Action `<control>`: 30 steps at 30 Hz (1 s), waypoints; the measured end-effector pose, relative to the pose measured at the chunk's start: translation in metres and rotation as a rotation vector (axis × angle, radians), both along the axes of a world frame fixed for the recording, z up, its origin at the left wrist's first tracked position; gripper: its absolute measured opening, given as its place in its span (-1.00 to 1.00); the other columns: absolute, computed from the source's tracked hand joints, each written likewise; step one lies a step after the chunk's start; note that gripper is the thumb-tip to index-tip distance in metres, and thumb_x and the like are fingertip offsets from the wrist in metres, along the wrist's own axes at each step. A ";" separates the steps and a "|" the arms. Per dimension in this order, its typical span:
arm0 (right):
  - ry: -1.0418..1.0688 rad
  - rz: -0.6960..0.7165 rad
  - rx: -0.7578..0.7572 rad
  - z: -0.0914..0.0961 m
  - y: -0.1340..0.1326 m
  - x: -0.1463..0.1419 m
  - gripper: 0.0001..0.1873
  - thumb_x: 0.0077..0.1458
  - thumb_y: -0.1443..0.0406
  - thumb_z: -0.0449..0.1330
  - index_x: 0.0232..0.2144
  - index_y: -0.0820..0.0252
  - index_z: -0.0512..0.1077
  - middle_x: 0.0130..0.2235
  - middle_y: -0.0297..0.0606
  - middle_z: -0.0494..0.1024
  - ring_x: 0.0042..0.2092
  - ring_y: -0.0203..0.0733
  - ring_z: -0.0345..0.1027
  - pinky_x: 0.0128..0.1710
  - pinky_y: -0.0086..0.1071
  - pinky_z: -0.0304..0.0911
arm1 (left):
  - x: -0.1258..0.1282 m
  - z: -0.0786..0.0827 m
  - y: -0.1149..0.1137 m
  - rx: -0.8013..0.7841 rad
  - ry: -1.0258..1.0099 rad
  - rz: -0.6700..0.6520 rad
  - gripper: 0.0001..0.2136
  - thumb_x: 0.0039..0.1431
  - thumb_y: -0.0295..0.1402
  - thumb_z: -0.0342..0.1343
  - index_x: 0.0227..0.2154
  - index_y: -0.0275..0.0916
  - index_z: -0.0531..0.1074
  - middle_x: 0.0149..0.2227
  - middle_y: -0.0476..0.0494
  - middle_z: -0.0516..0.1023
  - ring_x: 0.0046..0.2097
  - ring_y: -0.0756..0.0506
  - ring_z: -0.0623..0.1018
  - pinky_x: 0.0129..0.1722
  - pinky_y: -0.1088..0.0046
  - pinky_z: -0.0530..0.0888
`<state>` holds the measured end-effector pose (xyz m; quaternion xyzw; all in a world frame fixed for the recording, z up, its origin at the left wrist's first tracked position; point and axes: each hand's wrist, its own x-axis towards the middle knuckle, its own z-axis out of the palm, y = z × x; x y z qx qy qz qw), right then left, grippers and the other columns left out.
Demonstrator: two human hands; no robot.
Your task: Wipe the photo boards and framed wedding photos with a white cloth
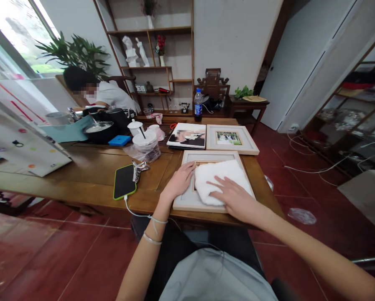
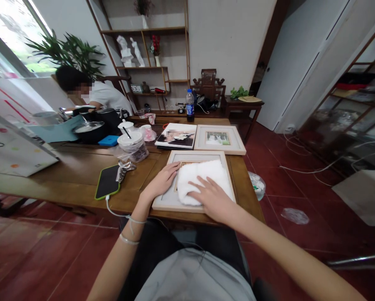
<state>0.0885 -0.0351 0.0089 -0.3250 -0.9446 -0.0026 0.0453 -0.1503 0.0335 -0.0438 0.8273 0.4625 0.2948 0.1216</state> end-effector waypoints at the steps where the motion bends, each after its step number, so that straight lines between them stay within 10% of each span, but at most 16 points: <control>1: 0.005 -0.030 0.024 -0.002 0.013 0.003 -0.29 -0.17 0.61 -0.04 0.06 0.13 0.30 0.25 -0.18 0.16 0.29 -0.01 -0.14 0.21 0.01 -0.11 | 0.000 -0.001 0.000 0.008 0.002 -0.004 -0.63 0.30 -0.37 -0.22 0.08 -0.29 0.31 0.18 -0.24 0.28 0.22 -0.13 0.24 0.22 0.18 0.20; 11: -0.062 -0.233 0.218 0.003 0.096 -0.022 -0.37 -0.02 0.59 0.01 0.12 0.18 0.23 0.26 -0.03 0.10 0.29 0.11 -0.20 0.15 0.09 -0.13 | -0.001 -0.001 0.001 0.006 0.000 -0.015 -0.63 0.31 -0.36 -0.22 0.09 -0.29 0.28 0.19 -0.25 0.26 0.23 -0.13 0.22 0.22 0.17 0.19; 23: -0.148 0.077 0.010 0.024 -0.032 -0.039 -0.55 -0.04 0.50 0.04 -0.06 0.23 0.40 0.14 0.01 0.30 0.16 0.19 0.13 0.06 0.01 0.12 | 0.004 0.007 -0.005 -0.016 -0.031 0.018 -0.64 0.29 -0.37 -0.20 0.07 -0.29 0.31 0.18 -0.23 0.29 0.23 -0.12 0.23 0.23 0.17 0.18; 30: -0.007 0.085 -0.045 0.018 -0.045 -0.033 -0.42 -0.12 0.56 0.00 -0.01 0.15 0.36 0.21 -0.16 0.24 0.22 0.10 0.02 0.13 -0.02 0.04 | 0.002 0.008 -0.006 -0.033 -0.035 0.007 -0.63 0.30 -0.37 -0.21 0.08 -0.27 0.31 0.19 -0.21 0.27 0.23 -0.12 0.22 0.22 0.18 0.19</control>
